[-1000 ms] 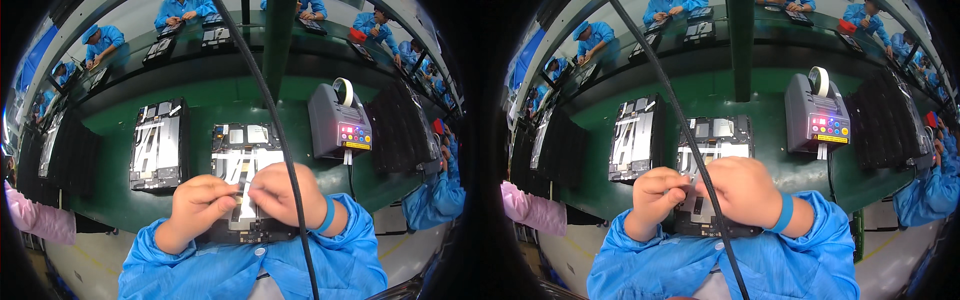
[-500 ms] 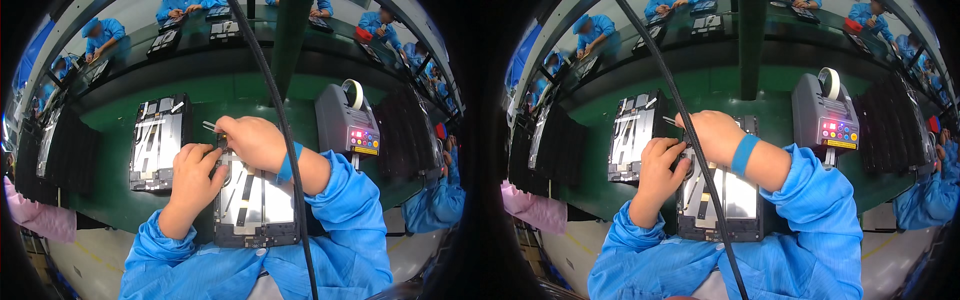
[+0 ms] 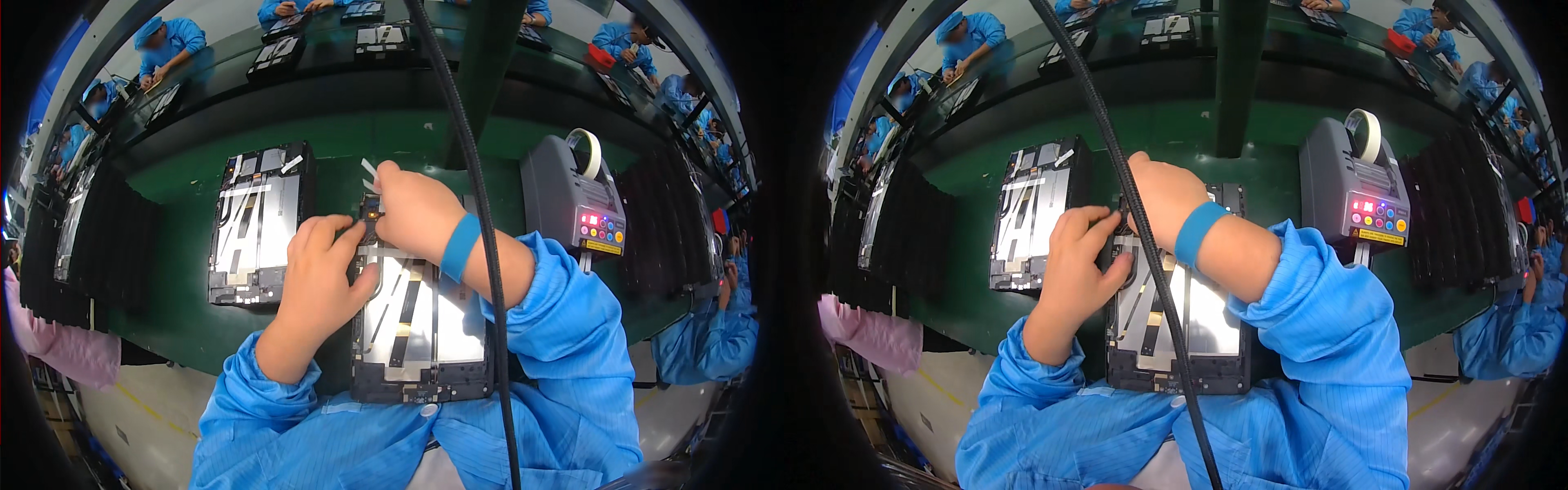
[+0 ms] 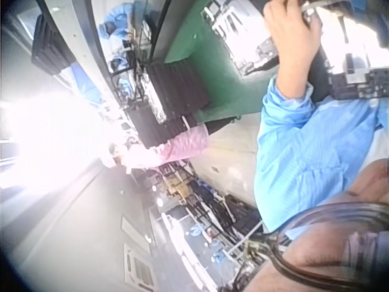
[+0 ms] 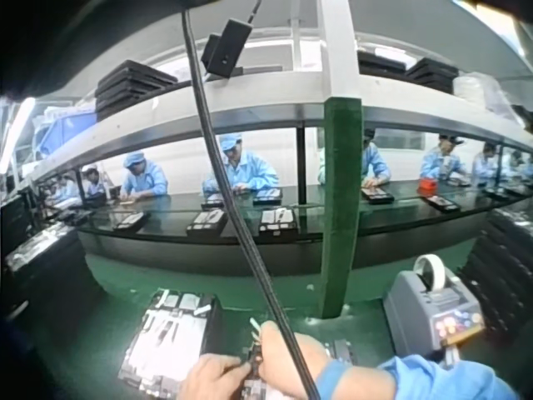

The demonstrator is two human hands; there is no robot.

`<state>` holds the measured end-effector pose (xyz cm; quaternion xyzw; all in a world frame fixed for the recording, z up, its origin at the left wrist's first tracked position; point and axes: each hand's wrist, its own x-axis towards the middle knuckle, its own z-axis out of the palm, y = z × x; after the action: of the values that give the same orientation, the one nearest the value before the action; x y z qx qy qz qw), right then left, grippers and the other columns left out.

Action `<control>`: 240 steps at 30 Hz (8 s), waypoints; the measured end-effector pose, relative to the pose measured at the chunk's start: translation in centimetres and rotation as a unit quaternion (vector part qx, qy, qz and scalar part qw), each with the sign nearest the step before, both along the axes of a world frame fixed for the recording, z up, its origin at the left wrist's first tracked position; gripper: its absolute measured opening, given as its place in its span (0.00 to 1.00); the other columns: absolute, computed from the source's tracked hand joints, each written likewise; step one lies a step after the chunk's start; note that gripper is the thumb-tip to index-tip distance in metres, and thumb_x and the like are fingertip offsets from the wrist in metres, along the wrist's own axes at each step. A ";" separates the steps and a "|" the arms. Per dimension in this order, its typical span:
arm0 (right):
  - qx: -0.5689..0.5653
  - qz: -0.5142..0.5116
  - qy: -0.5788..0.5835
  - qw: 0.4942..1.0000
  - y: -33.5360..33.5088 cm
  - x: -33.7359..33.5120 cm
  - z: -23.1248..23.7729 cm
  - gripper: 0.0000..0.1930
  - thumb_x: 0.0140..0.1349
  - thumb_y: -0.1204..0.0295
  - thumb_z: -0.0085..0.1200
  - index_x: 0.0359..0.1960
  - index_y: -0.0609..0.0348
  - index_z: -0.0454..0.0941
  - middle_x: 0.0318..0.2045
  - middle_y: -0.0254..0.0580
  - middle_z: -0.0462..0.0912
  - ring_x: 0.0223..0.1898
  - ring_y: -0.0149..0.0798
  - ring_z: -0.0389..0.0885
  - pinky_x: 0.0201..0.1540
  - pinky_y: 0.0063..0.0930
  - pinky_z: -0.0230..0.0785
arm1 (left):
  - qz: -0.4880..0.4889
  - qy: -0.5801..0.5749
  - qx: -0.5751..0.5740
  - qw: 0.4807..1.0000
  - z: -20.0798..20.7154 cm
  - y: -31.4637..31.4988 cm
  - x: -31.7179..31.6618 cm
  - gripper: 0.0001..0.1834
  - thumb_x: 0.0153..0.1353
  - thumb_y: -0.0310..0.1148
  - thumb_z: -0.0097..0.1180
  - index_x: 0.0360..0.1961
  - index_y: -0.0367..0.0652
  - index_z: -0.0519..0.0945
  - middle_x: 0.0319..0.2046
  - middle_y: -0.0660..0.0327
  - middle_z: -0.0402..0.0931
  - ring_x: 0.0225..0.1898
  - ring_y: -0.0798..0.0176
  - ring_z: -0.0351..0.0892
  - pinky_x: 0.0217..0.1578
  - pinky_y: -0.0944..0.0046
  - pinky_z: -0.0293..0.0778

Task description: The person assembles electronic components on a green workbench, using a white plastic tool to press down on internal parts of a black device chassis. They repeatedly handle the device, applying pressure to specific areas, and occasionally move the unit to a different position on the table.

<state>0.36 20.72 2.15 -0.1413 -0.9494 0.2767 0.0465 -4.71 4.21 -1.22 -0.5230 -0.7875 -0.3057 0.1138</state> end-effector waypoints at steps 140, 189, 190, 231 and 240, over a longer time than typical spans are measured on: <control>0.034 0.100 0.002 0.994 8.7 8.2 -1.8 0.09 0.59 0.68 0.50 0.31 0.60 0.79 0.30 0.50 0.81 0.35 0.54 0.79 0.39 0.43 0.71 | -0.187 -0.046 -0.109 0.975 0.8 8.4 0.5 0.15 0.52 0.33 0.59 0.43 0.51 0.85 0.51 0.49 0.69 0.58 0.43 0.62 0.60 0.48 0.57; -0.206 0.027 0.058 0.976 -9.1 -2.2 -0.3 0.45 0.62 0.53 0.47 0.65 0.82 0.41 0.66 0.74 0.47 0.71 0.61 0.44 0.71 0.47 0.39 | -0.170 -0.412 0.248 0.860 2.8 -13.7 -11.4 0.53 0.61 0.68 0.38 0.69 0.30 0.45 0.70 0.43 0.42 0.71 0.50 0.45 0.69 0.55 0.42; -0.192 0.017 0.054 0.980 -9.4 -3.6 -1.3 0.45 0.62 0.53 0.47 0.65 0.82 0.41 0.66 0.75 0.48 0.70 0.62 0.45 0.70 0.46 0.40 | -0.178 -0.421 0.231 0.859 1.7 -13.8 -13.7 0.53 0.61 0.68 0.38 0.69 0.30 0.45 0.70 0.43 0.42 0.71 0.50 0.45 0.69 0.55 0.42; -0.489 -0.355 0.292 0.742 7.9 23.4 -7.5 0.13 0.64 0.63 0.53 0.33 0.61 0.80 0.25 0.35 0.81 0.22 0.25 0.73 0.25 0.17 0.63 | -0.077 -0.597 0.148 0.785 -7.8 -3.1 4.8 0.40 0.61 0.34 0.51 0.70 0.37 0.46 0.58 0.53 0.65 0.53 0.61 0.72 0.52 0.62 0.72; -0.293 0.037 0.144 0.944 0.1 18.9 -2.1 0.09 0.62 0.67 0.53 0.28 0.58 0.79 0.22 0.43 0.78 0.28 0.42 0.79 0.31 0.33 0.69 | -0.183 -0.133 -0.014 0.974 -1.6 -0.7 7.4 0.51 0.44 0.37 0.69 0.65 0.30 0.53 0.65 0.37 0.51 0.67 0.34 0.49 0.65 0.47 0.48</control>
<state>19.27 20.81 0.04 -0.0715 -0.8141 0.5617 0.1292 2.70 3.54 -2.85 -0.6140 -0.6909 -0.3775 -0.0572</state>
